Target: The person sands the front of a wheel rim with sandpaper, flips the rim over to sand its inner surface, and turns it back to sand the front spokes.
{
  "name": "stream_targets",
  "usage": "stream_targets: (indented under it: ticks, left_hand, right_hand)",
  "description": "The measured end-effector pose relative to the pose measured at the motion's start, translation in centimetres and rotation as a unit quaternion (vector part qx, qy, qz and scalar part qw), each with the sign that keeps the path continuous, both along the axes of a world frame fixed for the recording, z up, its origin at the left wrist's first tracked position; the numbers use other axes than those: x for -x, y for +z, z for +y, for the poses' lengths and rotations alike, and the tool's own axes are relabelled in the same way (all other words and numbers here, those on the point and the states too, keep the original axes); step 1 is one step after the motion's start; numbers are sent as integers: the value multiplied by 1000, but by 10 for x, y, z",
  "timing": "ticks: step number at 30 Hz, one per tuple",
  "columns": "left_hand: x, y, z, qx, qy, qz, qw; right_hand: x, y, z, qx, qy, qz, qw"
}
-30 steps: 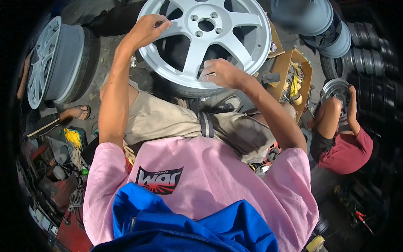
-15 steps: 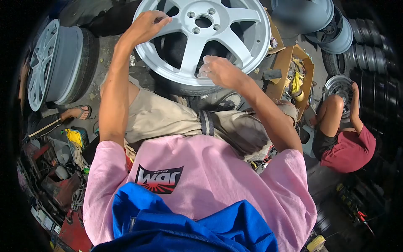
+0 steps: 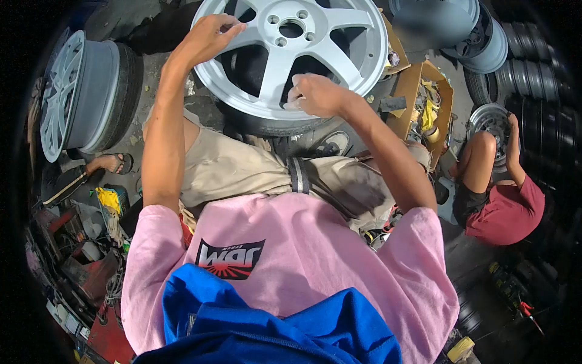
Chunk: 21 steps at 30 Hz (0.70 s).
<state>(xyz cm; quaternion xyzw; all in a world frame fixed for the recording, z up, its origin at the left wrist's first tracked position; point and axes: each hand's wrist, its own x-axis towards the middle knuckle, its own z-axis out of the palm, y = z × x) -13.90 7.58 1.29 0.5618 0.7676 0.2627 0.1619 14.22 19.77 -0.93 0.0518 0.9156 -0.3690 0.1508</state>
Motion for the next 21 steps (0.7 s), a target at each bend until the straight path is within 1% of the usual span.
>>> stream_targets:
  ticks: [2,3,5,6,8,9,11,12,14,15,17,18,19,20,21]
  left_hand:
    - [-2,-1,-4,-36,-2,9,999]
    - [-2,1,-6,-37,0,10,999]
    - [-1,3,-9,-37,13,4,999]
    - [-2,3,-11,-39,14,3,999]
    - [-2,5,-12,-41,0,15,999]
    - [-2,4,-10,-41,-2,16,999]
    - [-5,0,-7,-44,-11,0,999]
    - [-8,-3,-6,-43,-12,-1,999]
    - [-14,-5,-4,-106,-39,10,994]
    - [-18,-4,-5,-108,-39,8,993]
    - [-25,1,-8,-53,-37,15,998]
    - [-24,3,-8,-56,-35,16,998]
    - [-25,3,-7,-45,-36,15,998]
    - [-27,3,-6,-34,-38,12,999]
    - [-30,2,-4,-21,-43,10,999]
  right_hand:
    - [-1,-7,9,-168,17,24,985]
    - [-1,-2,8,-169,18,25,985]
    - [-2,7,6,-175,19,-38,984]
    - [-2,8,2,-177,20,-39,983]
    - [-2,5,-8,-29,34,86,995]
    - [-3,5,-14,-30,33,86,995]
    - [-5,5,-27,-55,-53,117,990]
    - [-12,3,-21,-55,-54,116,990]
    - [-30,4,2,-188,18,69,980]
    - [-34,7,7,-189,19,68,979]
    - [-34,15,17,-278,13,-72,958]
    - [-33,7,17,-262,63,-25,963]
    - [-27,3,5,-264,63,-24,962]
    - [-20,-4,-10,-213,42,73,973]
    - [-16,-7,-22,-159,18,169,973]
